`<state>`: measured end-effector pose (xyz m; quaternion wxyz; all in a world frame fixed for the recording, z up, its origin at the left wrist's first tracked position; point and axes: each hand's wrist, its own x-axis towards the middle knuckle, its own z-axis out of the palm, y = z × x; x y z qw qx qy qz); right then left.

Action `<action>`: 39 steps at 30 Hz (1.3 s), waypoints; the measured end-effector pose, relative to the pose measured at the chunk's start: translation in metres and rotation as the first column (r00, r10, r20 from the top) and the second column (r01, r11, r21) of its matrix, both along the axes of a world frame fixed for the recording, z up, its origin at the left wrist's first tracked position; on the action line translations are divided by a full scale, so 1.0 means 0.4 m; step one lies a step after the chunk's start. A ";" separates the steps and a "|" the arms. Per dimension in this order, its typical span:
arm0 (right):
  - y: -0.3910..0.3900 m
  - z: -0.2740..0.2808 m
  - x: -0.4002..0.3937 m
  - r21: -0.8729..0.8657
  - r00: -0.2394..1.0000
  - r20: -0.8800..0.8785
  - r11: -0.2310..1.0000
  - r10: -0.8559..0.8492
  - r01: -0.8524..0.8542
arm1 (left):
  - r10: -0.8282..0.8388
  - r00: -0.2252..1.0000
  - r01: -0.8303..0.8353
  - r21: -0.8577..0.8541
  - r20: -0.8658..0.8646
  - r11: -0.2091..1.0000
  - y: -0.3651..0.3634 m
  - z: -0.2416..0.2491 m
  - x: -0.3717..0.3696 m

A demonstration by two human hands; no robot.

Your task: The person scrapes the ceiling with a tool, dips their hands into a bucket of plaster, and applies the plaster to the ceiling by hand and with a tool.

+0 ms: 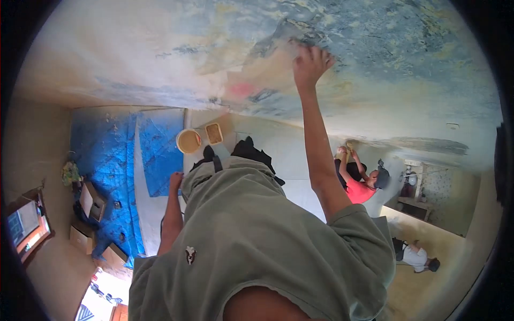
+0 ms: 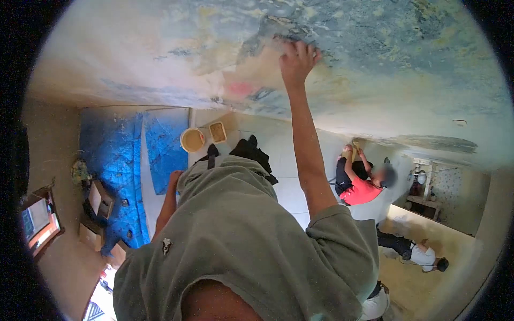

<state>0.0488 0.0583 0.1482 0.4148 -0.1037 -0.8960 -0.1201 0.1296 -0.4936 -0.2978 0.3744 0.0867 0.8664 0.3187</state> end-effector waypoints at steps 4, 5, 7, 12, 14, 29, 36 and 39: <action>0.012 -0.067 0.014 -0.027 0.994 -0.107 1.000 -0.015 0.012 | -0.265 0.928 0.254 -0.076 -0.260 0.964 -0.052 -0.159 0.046; 0.008 -0.108 0.022 -0.019 0.999 -0.034 1.000 0.015 -0.015 | -0.245 0.952 0.229 -0.104 -0.182 0.968 -0.036 -0.080 0.032; -0.008 -0.130 0.028 -0.009 0.995 0.066 0.997 0.072 -0.072 | -0.159 0.983 0.153 -0.077 -0.092 0.985 -0.008 0.035 0.009; -0.006 0.006 0.000 -0.035 0.992 -0.120 0.999 0.036 -0.041 | 0.369 0.880 -0.390 0.011 0.298 0.921 0.058 0.133 -0.029; 0.010 0.001 -0.014 -0.027 0.989 -0.147 0.999 -0.021 0.017 | 0.330 0.890 -0.346 -0.007 0.314 0.938 0.069 0.183 -0.048; 0.025 -0.068 0.005 0.113 0.980 0.083 0.975 0.182 -0.191 | 0.425 0.808 -0.452 -0.033 0.407 0.891 0.062 0.186 -0.018; 0.012 -0.035 0.013 0.025 1.000 0.016 1.000 -0.010 0.009 | 0.481 0.795 -0.473 -0.119 0.370 0.873 0.048 0.221 0.034; 0.017 -0.094 0.013 0.027 0.991 0.109 0.996 0.080 -0.084 | 0.495 0.770 -0.508 -0.084 0.402 0.857 0.050 0.214 0.020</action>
